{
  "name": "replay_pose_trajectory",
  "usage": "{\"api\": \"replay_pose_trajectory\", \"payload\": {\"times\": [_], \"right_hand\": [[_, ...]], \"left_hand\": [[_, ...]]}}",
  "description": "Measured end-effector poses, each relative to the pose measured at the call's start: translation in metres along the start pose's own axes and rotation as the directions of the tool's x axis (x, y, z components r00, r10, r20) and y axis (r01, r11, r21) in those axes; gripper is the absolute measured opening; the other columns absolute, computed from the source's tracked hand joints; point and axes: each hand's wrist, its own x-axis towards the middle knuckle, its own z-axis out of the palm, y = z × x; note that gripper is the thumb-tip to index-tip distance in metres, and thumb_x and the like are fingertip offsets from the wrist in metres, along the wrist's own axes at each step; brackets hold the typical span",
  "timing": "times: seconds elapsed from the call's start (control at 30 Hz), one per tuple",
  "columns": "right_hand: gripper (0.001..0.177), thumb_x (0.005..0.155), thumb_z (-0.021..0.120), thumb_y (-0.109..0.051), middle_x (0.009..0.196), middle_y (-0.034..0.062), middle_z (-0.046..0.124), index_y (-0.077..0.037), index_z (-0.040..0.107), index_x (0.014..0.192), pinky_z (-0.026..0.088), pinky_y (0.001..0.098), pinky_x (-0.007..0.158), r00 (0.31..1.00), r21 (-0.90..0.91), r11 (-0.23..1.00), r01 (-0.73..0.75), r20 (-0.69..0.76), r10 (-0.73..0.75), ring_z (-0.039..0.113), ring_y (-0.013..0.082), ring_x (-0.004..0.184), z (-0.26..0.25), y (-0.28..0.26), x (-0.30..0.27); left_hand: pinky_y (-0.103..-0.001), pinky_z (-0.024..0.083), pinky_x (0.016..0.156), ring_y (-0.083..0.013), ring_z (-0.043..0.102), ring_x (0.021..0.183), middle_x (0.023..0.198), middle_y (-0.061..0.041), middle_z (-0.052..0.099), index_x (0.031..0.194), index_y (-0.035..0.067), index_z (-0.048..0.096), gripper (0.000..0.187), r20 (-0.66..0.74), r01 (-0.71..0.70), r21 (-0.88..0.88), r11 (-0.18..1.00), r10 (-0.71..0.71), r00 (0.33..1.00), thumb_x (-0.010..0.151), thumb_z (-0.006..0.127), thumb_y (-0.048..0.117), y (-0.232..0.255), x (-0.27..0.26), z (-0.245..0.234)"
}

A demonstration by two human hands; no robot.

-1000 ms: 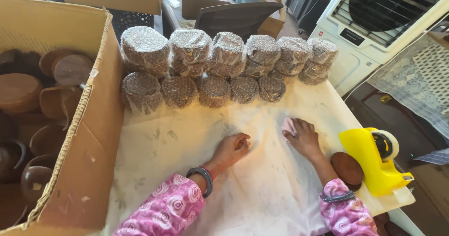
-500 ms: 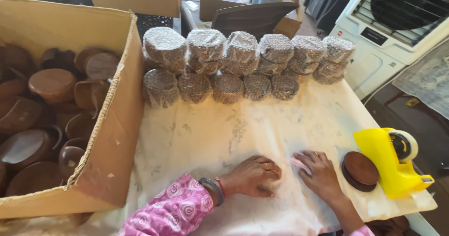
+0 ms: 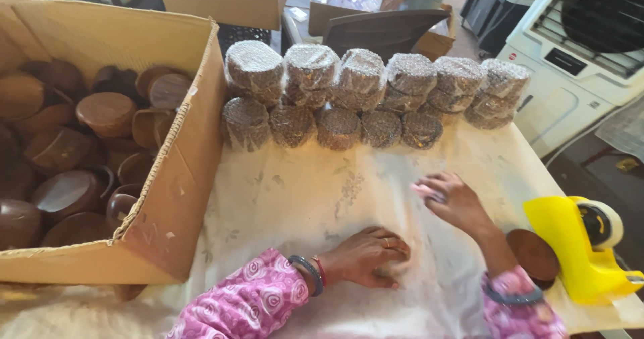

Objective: The person wraps individual clay pots in bubble wrap and secures them with tape. They then place the wrapped items into a box and use a pink cloth to wipe other unwrapped clay pots.

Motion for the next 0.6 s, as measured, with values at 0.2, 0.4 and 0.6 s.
{"api": "replay_pose_trajectory", "payload": {"times": [0.2,0.4,0.6], "right_hand": [[0.042,0.084,0.072,-0.035,0.13,0.0045,0.064,-0.017,0.072,0.122,0.048,0.045,0.096,0.996,-0.029,1.0,-0.007,-0.091,0.004,0.054,0.031,0.123,0.075,-0.012,0.053],[0.043,0.085,0.071,-0.038,0.124,0.0041,0.067,-0.015,0.072,0.121,0.048,0.045,0.096,0.975,-0.049,0.991,0.126,-0.179,-0.133,0.057,0.0291,0.12,0.093,-0.004,0.045],[0.044,0.083,0.073,-0.038,0.123,0.0052,0.068,-0.011,0.072,0.118,0.048,0.0437,0.096,0.974,-0.01,0.995,0.098,-0.204,-0.098,0.057,0.0293,0.119,0.097,0.0,0.047]], "left_hand": [[-0.045,0.04,0.12,-0.0271,0.054,0.14,0.143,-0.006,0.063,0.128,0.008,0.068,0.055,-0.016,0.022,0.027,0.999,-0.022,1.0,0.086,0.075,0.045,0.009,-0.01,0.005],[-0.046,0.039,0.121,-0.0278,0.052,0.144,0.149,-0.006,0.06,0.134,0.008,0.067,0.057,-0.015,0.063,0.047,0.997,-0.063,0.998,0.089,0.072,0.042,0.013,-0.017,0.01],[-0.045,0.043,0.117,-0.0303,0.054,0.14,0.143,-0.012,0.062,0.133,0.005,0.066,0.05,0.112,0.09,-0.039,0.995,-0.085,0.99,0.093,0.069,0.036,0.019,-0.015,0.006]]}}
